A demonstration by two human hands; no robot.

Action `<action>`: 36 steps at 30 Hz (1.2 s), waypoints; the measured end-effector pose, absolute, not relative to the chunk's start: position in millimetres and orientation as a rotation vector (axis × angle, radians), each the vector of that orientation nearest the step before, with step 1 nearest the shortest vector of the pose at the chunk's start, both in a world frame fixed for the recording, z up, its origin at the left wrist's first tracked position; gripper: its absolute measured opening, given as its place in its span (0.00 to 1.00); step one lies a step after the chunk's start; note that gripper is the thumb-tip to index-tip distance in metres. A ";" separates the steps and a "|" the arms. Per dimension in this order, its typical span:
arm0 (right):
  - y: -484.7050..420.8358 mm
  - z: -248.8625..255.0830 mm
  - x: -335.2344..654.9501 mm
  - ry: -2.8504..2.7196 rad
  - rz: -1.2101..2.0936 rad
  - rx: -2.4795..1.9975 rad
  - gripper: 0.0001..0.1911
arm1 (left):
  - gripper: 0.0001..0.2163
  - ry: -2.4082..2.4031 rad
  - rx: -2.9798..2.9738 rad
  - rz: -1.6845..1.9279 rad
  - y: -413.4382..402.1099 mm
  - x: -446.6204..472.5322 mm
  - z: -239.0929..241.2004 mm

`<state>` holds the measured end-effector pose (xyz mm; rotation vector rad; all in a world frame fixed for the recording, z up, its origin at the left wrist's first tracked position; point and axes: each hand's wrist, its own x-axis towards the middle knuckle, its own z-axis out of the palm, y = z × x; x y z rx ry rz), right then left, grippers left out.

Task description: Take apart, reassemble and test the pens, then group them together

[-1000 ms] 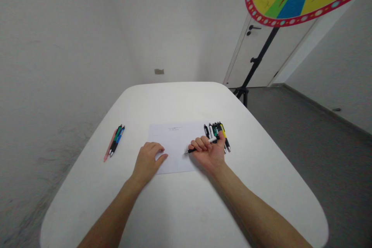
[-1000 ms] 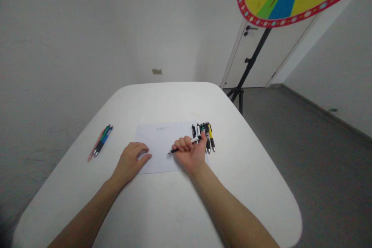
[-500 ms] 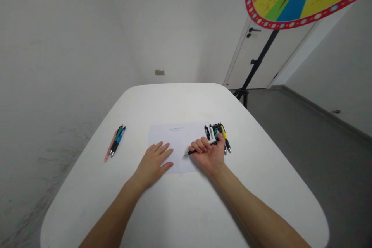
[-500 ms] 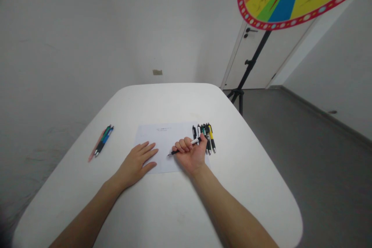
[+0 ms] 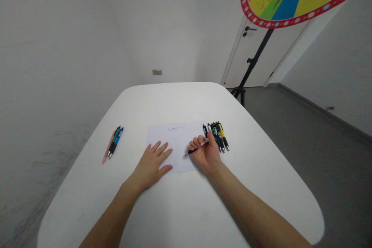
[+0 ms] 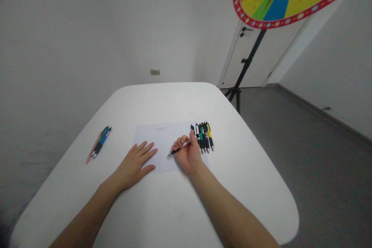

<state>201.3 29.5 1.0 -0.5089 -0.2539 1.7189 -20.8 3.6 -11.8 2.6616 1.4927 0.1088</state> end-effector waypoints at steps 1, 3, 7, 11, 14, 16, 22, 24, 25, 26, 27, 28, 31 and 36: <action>30.5 -0.8 199.4 -0.260 1.694 -0.547 0.24 | 0.24 1.492 2.662 0.105 3.5 -20.8 -11.4; 32.0 -3.6 196.2 -0.249 1.639 -0.614 0.18 | 0.25 1.489 2.667 0.105 3.3 -21.1 -11.1; 32.4 -4.0 193.9 -0.373 1.559 -0.739 0.24 | 0.24 1.475 2.685 0.153 3.4 -22.2 -13.4; 31.3 1.2 192.6 -0.606 1.570 -0.907 0.35 | 0.24 1.462 2.683 0.196 3.8 -23.6 -17.1; 32.8 5.2 186.8 -0.757 1.451 -1.011 0.26 | 0.25 1.457 2.682 0.196 3.4 -24.6 -18.1; 36.0 6.7 180.3 -0.881 1.366 -1.055 0.20 | 0.25 1.446 2.689 0.205 2.7 -25.1 -17.5; 57.6 4.7 152.4 -1.171 1.152 -1.180 0.09 | 0.25 1.430 2.692 0.227 0.2 -26.5 -14.1; 67.0 1.7 142.0 -1.262 1.098 -1.188 0.09 | 0.26 1.425 2.688 0.243 -0.1 -26.5 -13.4; 71.6 -0.3 137.1 -1.293 1.067 -1.184 0.09 | 0.25 1.424 2.684 0.245 -0.1 -26.3 -12.9; 75.9 -2.5 132.6 -1.331 1.054 -1.170 0.09 | 0.25 1.422 2.679 0.241 -0.1 -26.0 -12.1; 79.9 -4.9 128.5 -1.365 1.056 -1.158 0.08 | 0.25 1.423 2.672 0.233 0.0 -25.6 -11.1; 83.4 -7.4 125.1 -1.382 1.065 -1.157 0.08 | 0.25 1.426 2.662 0.222 0.0 -25.1 -9.9; 90.7 -14.6 118.7 -1.397 1.049 -1.194 0.07 | 0.25 1.439 2.639 0.182 0.1 -23.8 -6.6; 93.7 -21.1 117.5 -1.433 1.055 -1.157 0.07 | 0.25 1.441 2.650 0.184 -0.2 -24.0 -5.9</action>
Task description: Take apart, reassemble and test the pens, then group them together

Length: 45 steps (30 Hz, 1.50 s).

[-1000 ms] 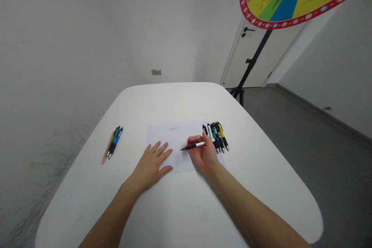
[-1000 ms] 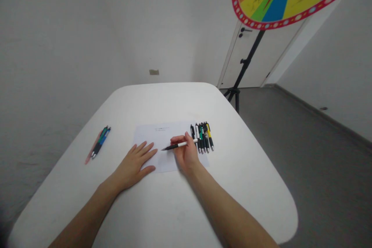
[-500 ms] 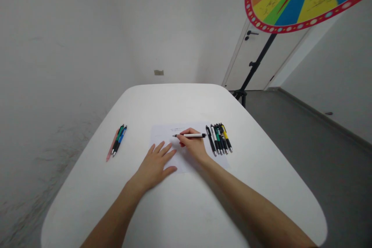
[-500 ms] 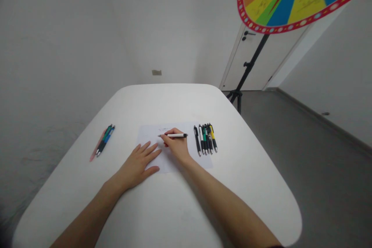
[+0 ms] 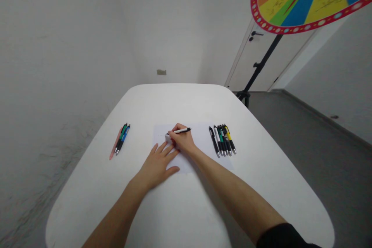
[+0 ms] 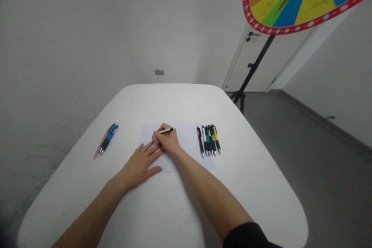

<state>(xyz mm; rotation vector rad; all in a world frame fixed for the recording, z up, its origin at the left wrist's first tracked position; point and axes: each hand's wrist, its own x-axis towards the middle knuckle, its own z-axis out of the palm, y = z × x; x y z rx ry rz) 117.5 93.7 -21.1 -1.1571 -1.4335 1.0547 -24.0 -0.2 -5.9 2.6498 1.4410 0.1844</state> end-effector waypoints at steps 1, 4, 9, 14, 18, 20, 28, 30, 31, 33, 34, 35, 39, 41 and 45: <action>93.7 -21.5 117.6 -1.431 1.060 -1.158 0.07 | 0.24 1.439 2.652 0.196 -0.3 -24.3 -6.3; 93.5 -21.8 117.7 -1.450 1.068 -1.165 0.06 | 0.24 1.430 2.650 0.221 -0.9 -24.9 -6.9; 92.9 -19.8 116.9 -1.489 1.058 -1.200 0.06 | 0.23 1.431 2.631 0.210 -1.7 -24.5 -6.1; 92.4 -17.7 116.2 -1.472 1.027 -1.221 0.06 | 0.23 1.422 2.628 0.240 -1.7 -24.4 -7.0; 92.9 -18.1 116.2 -1.477 1.016 -1.226 0.05 | 0.23 1.413 2.632 0.246 -1.7 -24.5 -6.3; 93.6 -18.3 116.1 -1.474 1.032 -1.233 0.05 | 0.23 1.416 2.628 0.227 -1.7 -24.4 -5.4; 94.6 -16.8 115.8 -1.480 1.033 -1.236 0.05 | 0.23 1.426 2.625 0.234 -1.1 -24.3 -7.1; 94.1 -17.0 115.8 -1.478 1.038 -1.237 0.05 | 0.23 1.431 2.627 0.239 -1.1 -24.2 -6.8; 94.0 -17.2 115.8 -1.475 1.028 -1.237 0.05 | 0.23 1.433 2.628 0.239 -1.1 -24.0 -6.3; 93.9 -18.2 115.6 -1.470 1.009 -1.237 0.06 | 0.23 1.435 2.627 0.232 -1.3 -23.7 -4.8; 94.0 -18.8 115.6 -1.468 1.004 -1.237 0.06 | 0.23 1.435 2.626 0.225 -1.4 -23.6 -4.1; 94.2 -19.6 115.6 -1.467 1.002 -1.235 0.06 | 0.23 1.436 2.627 0.216 -1.5 -23.4 -3.5; 94.3 -22.1 117.0 -1.475 1.002 -1.222 0.07 | 0.23 1.442 2.638 0.197 -1.5 -23.3 -2.9; 93.0 -21.9 118.8 -1.433 0.978 -1.197 0.07 | 0.23 1.441 2.647 0.187 -1.1 -23.4 -3.3; 89.0 -18.6 123.0 -1.241 0.916 -1.135 0.12 | 0.24 1.444 2.652 0.162 -0.6 -23.8 -4.6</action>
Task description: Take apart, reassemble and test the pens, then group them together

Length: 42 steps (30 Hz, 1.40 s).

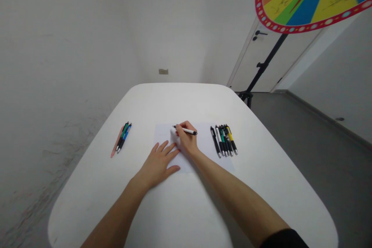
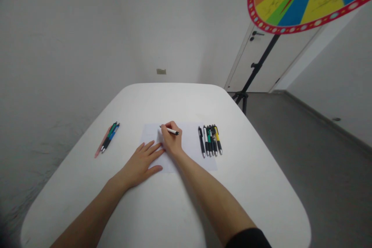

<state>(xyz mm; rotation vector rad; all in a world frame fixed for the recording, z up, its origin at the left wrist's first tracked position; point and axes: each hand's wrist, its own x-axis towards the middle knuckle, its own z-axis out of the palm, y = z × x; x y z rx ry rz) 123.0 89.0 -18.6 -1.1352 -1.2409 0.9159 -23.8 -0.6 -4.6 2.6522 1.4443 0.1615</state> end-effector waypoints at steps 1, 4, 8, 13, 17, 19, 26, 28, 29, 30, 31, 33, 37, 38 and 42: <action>88.2 -17.8 123.8 -1.197 0.927 -1.130 0.14 | 0.24 1.445 2.651 0.155 -0.6 -23.9 -5.1; 86.7 -16.5 126.3 -1.137 0.934 -1.136 0.19 | 0.24 1.452 2.648 0.150 -0.9 -24.4 -6.5; 83.1 -15.6 133.1 -1.230 0.722 -1.156 0.20 | 0.25 1.455 2.659 0.162 -0.9 -24.5 -8.2; 72.9 -5.2 147.3 -1.099 0.702 -1.044 0.17 | 0.24 1.462 2.674 0.176 -0.3 -25.0 -11.1; 64.9 9.3 164.6 -0.721 0.990 -0.889 0.23 | 0.24 1.453 2.688 0.192 -0.3 -26.0 -11.9; 60.6 14.7 175.3 -0.599 1.249 -0.791 0.30 | 0.24 1.455 2.680 0.170 -0.4 -26.0 -11.2; 42.3 23.5 207.0 -0.439 1.645 -0.566 0.38 | 0.24 1.465 2.664 0.153 -0.5 -25.2 -11.9; 40.9 24.2 212.2 -0.436 1.664 -0.515 0.37 | 0.24 1.463 2.671 0.171 -0.3 -25.5 -13.1; 41.2 23.8 214.1 -0.432 1.663 -0.504 0.37 | 0.24 1.461 2.674 0.177 -0.2 -25.8 -13.5; 42.0 22.8 215.6 -0.429 1.655 -0.507 0.36 | 0.24 1.459 2.675 0.181 -0.2 -25.9 -13.6; 43.3 21.3 216.7 -0.429 1.640 -0.525 0.36 | 0.24 1.458 2.675 0.179 -0.1 -26.0 -13.5; 46.9 16.8 218.3 -0.450 1.586 -0.601 0.35 | 0.24 1.462 2.669 0.166 -0.2 -25.9 -12.5; 54.0 6.6 221.6 -0.601 1.372 -0.892 0.17 | 0.24 1.473 2.644 0.137 -0.2 -24.6 -9.2; 55.0 4.5 223.0 -0.657 1.285 -0.972 0.16 | 0.24 1.473 2.638 0.131 -0.1 -24.3 -8.5; 54.0 -0.4 230.7 -1.063 0.928 -1.314 0.19 | 0.24 1.464 2.628 0.119 0.5 -23.9 -7.9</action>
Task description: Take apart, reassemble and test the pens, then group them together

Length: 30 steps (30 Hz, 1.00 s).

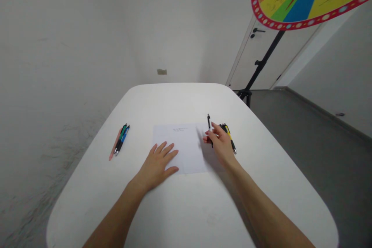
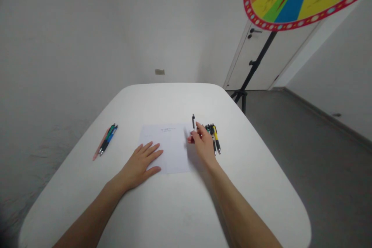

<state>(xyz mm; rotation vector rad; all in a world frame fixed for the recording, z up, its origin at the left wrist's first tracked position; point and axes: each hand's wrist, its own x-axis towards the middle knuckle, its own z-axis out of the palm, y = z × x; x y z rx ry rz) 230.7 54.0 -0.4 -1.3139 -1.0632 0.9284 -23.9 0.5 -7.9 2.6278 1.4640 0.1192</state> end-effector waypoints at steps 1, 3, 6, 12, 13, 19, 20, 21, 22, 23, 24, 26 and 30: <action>52.7 -0.9 232.5 -1.222 0.817 -1.425 0.20 | 0.24 1.463 2.626 0.124 0.7 -23.8 -8.1; 50.0 -1.8 234.9 -1.497 0.523 -1.603 0.17 | 0.24 1.467 2.620 0.137 1.1 -23.7 -8.6; 47.5 -3.1 234.8 -1.749 0.205 -1.763 0.14 | 0.24 1.472 2.611 0.131 1.2 -23.5 -9.3; 45.3 -3.7 229.7 -2.001 -0.081 -1.926 0.13 | 0.24 1.465 2.629 0.154 -0.1 -25.4 -10.3; 44.7 -3.3 229.3 -2.012 -0.120 -1.951 0.13 | 0.24 1.464 2.629 0.163 -0.3 -25.6 -10.1; 43.3 -1.4 228.1 -2.030 -0.188 -2.028 0.15 | 0.24 1.463 2.609 0.174 -1.1 -25.3 -8.1; 43.3 -1.3 227.7 -2.037 -0.185 -2.034 0.16 | 0.24 1.462 2.611 0.183 -1.2 -25.2 -8.1; 43.3 -1.3 227.1 -2.048 -0.184 -2.033 0.16 | 0.24 1.462 2.614 0.194 -1.3 -25.1 -8.2; 43.3 -1.3 226.5 -2.062 -0.184 -2.028 0.16 | 0.24 1.463 2.616 0.201 -1.4 -25.0 -8.3; 43.2 -1.2 225.9 -2.075 -0.184 -2.019 0.16 | 0.24 1.465 2.617 0.200 -1.4 -24.9 -8.4; 43.2 -1.2 225.5 -2.088 -0.183 -2.009 0.15 | 0.24 1.467 2.618 0.194 -1.5 -24.8 -8.3; 43.1 -1.2 225.2 -2.110 -0.179 -1.995 0.12 | 0.24 1.471 2.619 0.171 -1.5 -24.6 -7.8; 43.2 -0.9 227.4 -2.135 -0.199 -1.986 0.11 | 0.24 1.469 2.624 0.147 -1.3 -24.5 -7.0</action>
